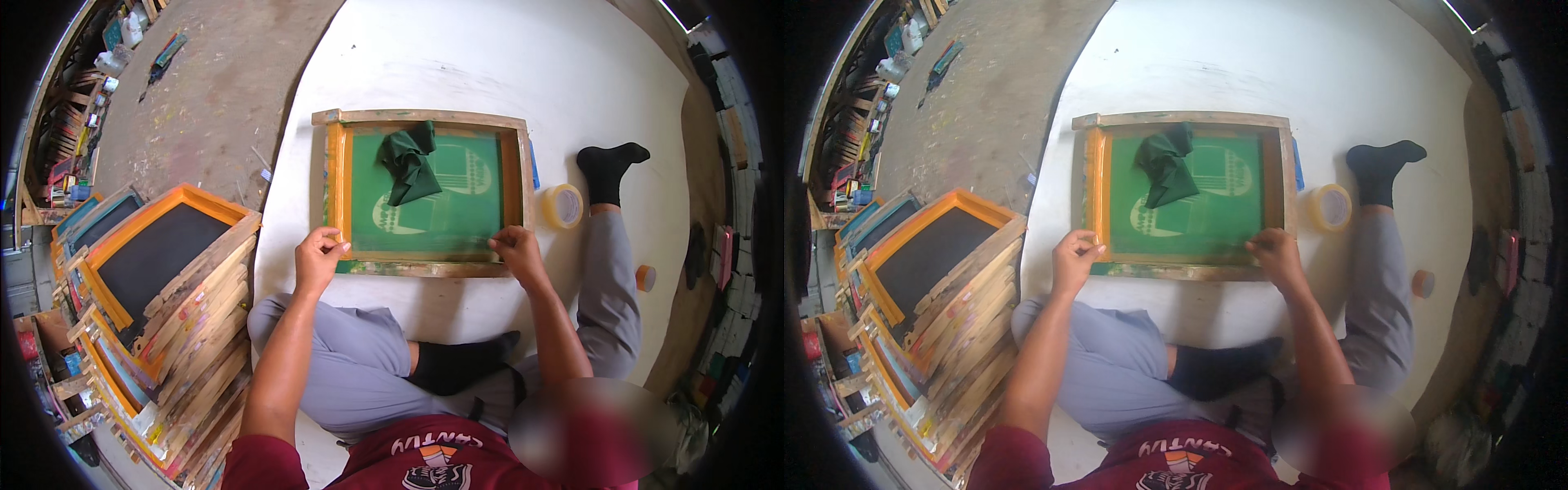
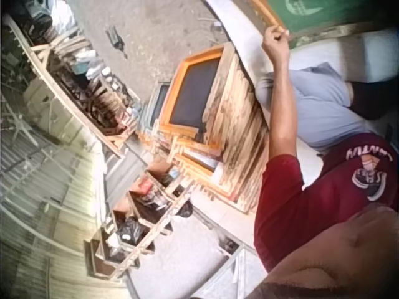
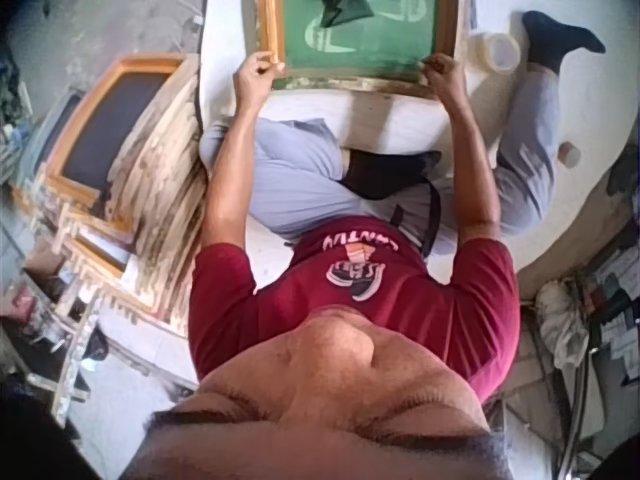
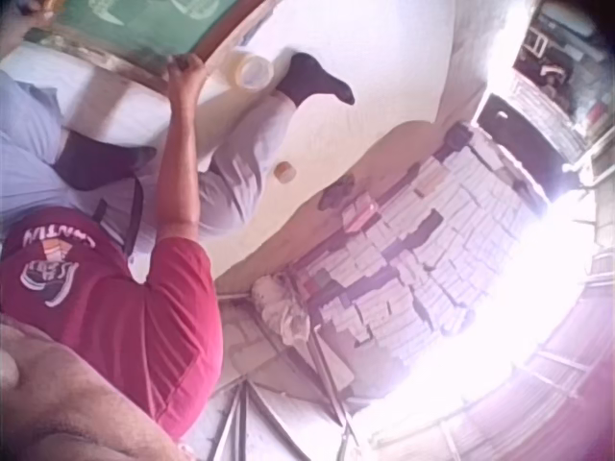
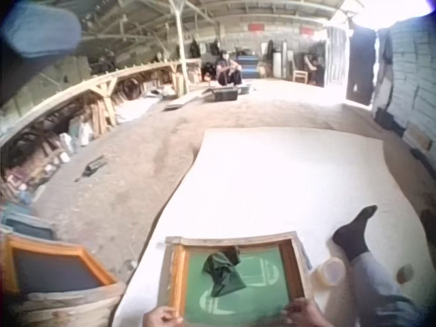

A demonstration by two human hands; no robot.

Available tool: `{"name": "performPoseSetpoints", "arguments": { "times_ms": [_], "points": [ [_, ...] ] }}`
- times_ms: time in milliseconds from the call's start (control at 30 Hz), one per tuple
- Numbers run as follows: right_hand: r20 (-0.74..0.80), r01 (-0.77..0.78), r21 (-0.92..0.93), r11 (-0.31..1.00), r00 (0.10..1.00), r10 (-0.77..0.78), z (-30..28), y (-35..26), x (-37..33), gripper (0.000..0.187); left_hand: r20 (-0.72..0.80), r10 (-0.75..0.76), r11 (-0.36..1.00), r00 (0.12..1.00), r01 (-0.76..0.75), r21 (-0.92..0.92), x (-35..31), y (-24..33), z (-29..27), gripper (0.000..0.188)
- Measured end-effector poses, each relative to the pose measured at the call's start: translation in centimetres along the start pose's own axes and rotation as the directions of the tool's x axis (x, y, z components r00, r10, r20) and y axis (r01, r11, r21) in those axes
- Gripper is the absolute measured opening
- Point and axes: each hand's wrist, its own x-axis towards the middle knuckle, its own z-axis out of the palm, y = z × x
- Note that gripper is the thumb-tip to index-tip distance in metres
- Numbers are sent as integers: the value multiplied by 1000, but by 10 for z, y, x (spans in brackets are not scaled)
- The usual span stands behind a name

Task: The person sits on the floor and applies masking tape to the edges of a wooden screen-printing frame. They repeatedly tear tape, press it along the frame edges, and wipe the green screen surface with a cloth.

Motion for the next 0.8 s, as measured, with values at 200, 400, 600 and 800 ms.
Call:
{"name": "performPoseSetpoints", "arguments": {
  "times_ms": [200,400,600,800],
  "points": [
    [62,-118,80,990,992,114,-5,-16,-6,21,-11,15,1000,1000,-15,-22,-1,0,0,31],
    [-36,57,-2,998,998,-57,0,-15,-12,27,42,100,987,994,-104,124,-1,-10,-1,28],
    [-13,100,-211,972,994,-105,3,-22,-15,25,76,198,890,977,-211,405,-5,-4,-2,17],
    [59,133,-163,978,990,-125,4,-21,-17,14,209,304,778,930,-369,509,-3,1,-8,7]
  ]
}}
